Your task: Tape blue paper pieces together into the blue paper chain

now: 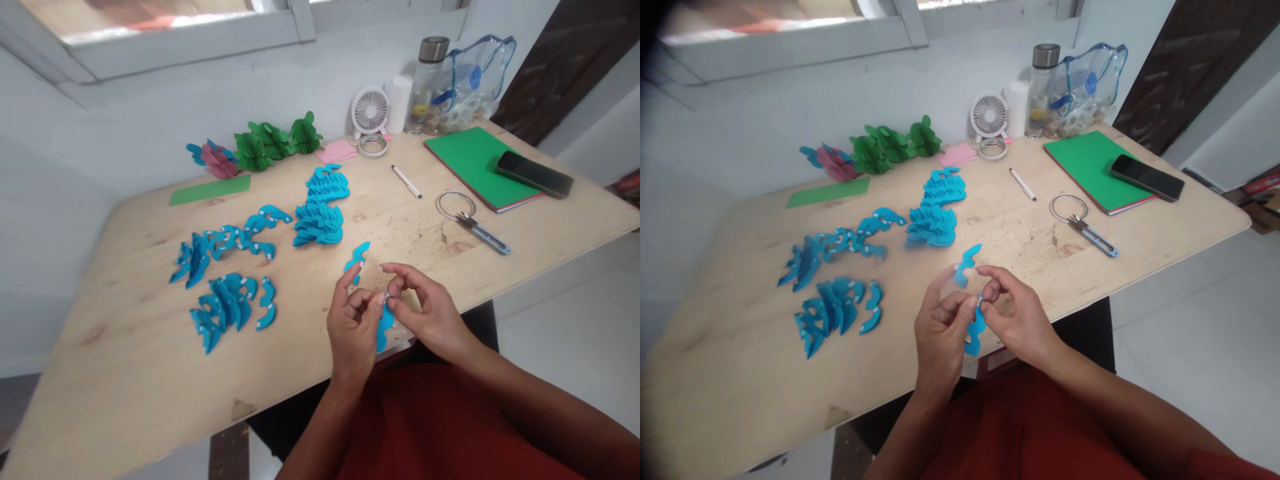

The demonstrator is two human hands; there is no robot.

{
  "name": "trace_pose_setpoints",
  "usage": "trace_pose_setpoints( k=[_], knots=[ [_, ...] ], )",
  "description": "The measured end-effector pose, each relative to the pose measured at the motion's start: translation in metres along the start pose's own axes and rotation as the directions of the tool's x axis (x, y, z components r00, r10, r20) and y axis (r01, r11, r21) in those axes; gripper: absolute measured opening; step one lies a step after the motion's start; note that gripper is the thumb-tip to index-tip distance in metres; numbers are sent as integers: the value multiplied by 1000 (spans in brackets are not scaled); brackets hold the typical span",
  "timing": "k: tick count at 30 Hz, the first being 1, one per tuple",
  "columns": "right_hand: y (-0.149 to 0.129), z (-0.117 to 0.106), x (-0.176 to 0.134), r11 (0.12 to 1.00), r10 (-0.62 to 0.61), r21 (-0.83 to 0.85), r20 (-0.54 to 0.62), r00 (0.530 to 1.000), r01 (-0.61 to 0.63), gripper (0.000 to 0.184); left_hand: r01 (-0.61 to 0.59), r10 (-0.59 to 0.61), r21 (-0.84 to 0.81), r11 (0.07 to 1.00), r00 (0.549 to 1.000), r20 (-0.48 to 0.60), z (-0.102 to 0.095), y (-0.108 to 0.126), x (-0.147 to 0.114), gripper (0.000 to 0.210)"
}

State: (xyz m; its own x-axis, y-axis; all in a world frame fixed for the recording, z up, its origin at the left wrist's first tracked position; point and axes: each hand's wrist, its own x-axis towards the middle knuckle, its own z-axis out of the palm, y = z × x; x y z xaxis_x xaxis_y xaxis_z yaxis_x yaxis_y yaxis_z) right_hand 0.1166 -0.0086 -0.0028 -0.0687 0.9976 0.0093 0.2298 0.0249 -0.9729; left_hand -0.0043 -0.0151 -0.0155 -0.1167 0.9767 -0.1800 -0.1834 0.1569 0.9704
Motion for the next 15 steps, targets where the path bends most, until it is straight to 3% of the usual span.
trace_pose_setpoints(
  k=[15],
  knots=[
    [1, 1, 4, 987, 93, 126, 14, 996, -94, 37, 162, -157, -148, 976, 986, 48, -1, 0, 3, 51]
  ],
)
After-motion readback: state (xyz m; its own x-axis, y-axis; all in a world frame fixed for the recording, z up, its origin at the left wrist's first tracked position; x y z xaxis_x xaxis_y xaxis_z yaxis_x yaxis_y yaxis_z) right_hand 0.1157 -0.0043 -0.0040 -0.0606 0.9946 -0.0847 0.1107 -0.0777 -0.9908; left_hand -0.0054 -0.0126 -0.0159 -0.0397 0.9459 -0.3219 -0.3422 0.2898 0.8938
